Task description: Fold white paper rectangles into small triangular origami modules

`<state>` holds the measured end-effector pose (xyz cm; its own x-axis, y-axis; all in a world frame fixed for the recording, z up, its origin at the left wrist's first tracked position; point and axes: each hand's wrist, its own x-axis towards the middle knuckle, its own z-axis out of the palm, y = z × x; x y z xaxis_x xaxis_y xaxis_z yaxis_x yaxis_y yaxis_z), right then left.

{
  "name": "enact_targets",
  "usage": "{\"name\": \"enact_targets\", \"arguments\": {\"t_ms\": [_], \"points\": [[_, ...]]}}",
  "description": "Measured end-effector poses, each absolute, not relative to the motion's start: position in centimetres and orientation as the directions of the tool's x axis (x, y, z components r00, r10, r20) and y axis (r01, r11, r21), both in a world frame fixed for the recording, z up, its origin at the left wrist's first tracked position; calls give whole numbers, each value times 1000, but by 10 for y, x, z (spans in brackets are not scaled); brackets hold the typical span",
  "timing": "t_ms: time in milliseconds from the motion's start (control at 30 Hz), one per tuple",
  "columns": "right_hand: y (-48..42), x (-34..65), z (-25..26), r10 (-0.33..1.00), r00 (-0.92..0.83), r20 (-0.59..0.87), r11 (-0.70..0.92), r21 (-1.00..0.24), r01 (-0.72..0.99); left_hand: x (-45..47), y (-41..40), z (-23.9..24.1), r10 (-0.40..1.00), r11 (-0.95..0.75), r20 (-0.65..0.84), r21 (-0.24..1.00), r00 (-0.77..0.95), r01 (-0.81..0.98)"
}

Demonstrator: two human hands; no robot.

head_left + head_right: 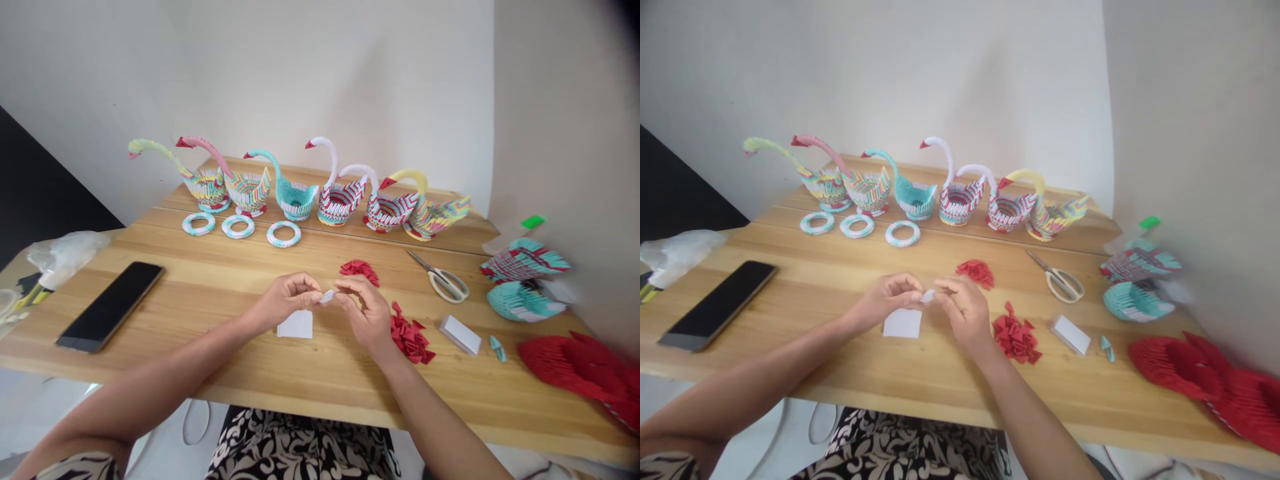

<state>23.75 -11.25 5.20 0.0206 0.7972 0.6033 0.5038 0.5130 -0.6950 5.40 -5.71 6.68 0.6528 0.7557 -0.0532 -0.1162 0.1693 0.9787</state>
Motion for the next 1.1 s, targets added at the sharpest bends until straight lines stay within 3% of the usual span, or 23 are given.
{"name": "enact_targets", "arguments": {"t_ms": [433, 633, 800, 1100], "points": [[-110, 238, 52, 703, -167, 691, 628, -493, 602, 55, -54, 65, 824, 79, -11, 992, 567, -96], [-111, 242, 52, 651, -226, 725, 655, -386, 649, 53, -53, 66, 819, -202, 77, 966, 569, 159], [-109, 242, 51, 673, -244, 699, 642, -388, 661, 53, -52, 69, 826, -256, 83, 936, 557, 240], [-105, 242, 47, 714, -229, 661, 615, -437, 657, 53, -54, 66, 860, -277, 149, 940, 488, 201]]}}
